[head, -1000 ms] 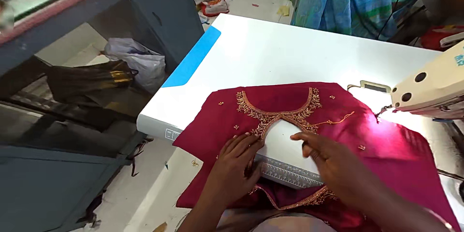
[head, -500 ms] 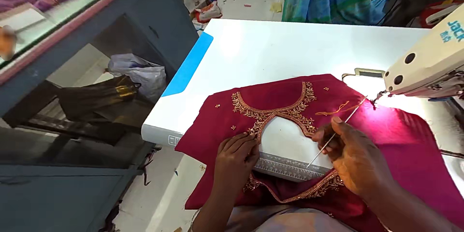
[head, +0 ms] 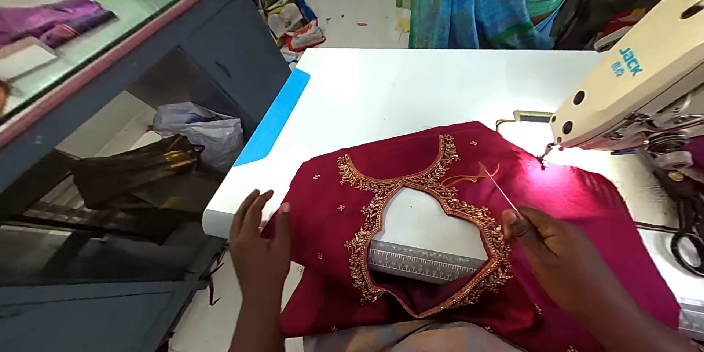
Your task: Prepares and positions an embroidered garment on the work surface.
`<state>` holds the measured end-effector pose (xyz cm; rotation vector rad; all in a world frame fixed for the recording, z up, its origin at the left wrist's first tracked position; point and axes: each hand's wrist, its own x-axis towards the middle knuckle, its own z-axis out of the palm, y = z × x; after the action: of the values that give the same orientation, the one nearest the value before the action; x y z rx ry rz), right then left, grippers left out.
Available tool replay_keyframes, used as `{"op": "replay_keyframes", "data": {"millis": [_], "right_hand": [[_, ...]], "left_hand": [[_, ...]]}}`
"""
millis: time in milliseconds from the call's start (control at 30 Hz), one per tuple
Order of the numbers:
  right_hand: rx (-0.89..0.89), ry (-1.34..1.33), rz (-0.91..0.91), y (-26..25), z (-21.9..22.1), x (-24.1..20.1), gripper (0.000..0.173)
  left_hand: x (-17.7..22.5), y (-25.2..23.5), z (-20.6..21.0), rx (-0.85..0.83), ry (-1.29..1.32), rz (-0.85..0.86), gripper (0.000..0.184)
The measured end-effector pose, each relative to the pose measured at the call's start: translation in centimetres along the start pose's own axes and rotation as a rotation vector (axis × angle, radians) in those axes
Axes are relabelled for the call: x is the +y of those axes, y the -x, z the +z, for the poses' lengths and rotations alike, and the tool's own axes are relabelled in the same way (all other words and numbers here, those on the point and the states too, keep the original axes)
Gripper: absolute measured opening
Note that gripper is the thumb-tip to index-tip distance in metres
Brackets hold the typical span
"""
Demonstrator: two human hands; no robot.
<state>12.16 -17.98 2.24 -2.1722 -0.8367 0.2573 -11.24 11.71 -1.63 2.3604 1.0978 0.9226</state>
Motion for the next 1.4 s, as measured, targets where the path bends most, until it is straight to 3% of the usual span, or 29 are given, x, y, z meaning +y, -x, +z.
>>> {"op": "replay_keyframes", "data": {"millis": [67, 133, 200, 300, 367, 567, 800, 867, 933, 1000, 1067, 1167, 1300, 1400], "right_hand": [[0.105, 0.266, -0.019, 0.9, -1.3, 1.1, 0.037], [0.123, 0.370, 0.028, 1.8, -1.9, 2.2, 0.036], [0.008, 0.344, 0.118, 2.6, -1.9, 2.8, 0.036], [-0.086, 0.375, 0.144, 2.9, -0.2, 2.8, 0.054], [-0.054, 0.447, 0.080, 2.7, 1.1, 2.2, 0.059], [-0.095, 0.581, -0.129, -1.2, 5.6, -0.5, 0.051], [-0.384, 0.646, -0.122, -11.1, 8.7, -4.8, 0.051], [-0.402, 0.607, -0.150, -14.4, 8.5, -4.5, 0.049], [-0.385, 0.557, -0.193, -16.3, 7.5, -3.8, 0.042], [-0.307, 0.493, -0.198, -16.5, 5.8, -3.4, 0.036], [-0.234, 0.439, -0.188, -15.6, 4.0, -3.0, 0.032], [-0.205, 0.429, -0.115, -14.1, 1.9, -1.4, 0.032], [-0.143, 0.443, 0.023, -13.6, 1.0, 0.7, 0.031], [-0.192, 0.415, 0.033, -13.7, 0.3, -0.1, 0.028]], "left_hand": [[0.5, -0.2, 0.2, -0.058, -0.026, 0.045, 0.056], [2.0, 0.1, 1.3, -0.192, -0.042, 0.179, 0.059], [3.5, 0.3, 3.4, -0.352, -0.056, 0.339, 0.063], [4.4, -0.1, 6.0, -0.506, -0.151, 0.449, 0.068], [3.9, -1.3, 6.0, -0.556, -0.189, 0.435, 0.068], [-1.5, -5.8, 3.8, -0.566, -0.232, 0.359, 0.072], [-4.1, -12.3, 2.9, -0.626, -0.299, 0.186, 0.060], [-3.0, -13.7, 3.7, -0.576, -0.363, 0.133, 0.062], [-0.2, -14.0, 4.0, -0.418, -0.395, 0.195, 0.061], [4.2, -12.9, 3.5, -0.344, -0.250, 0.220, 0.046], [8.6, -10.7, 3.1, -0.456, -0.088, 0.148, 0.029], [12.3, -8.6, 5.0, -0.747, -0.041, -0.001, 0.037], [15.0, -7.4, 9.3, -0.669, -0.070, -0.114, 0.047], [16.8, -6.8, 10.0, -0.645, -0.013, -0.217, 0.033]]}}
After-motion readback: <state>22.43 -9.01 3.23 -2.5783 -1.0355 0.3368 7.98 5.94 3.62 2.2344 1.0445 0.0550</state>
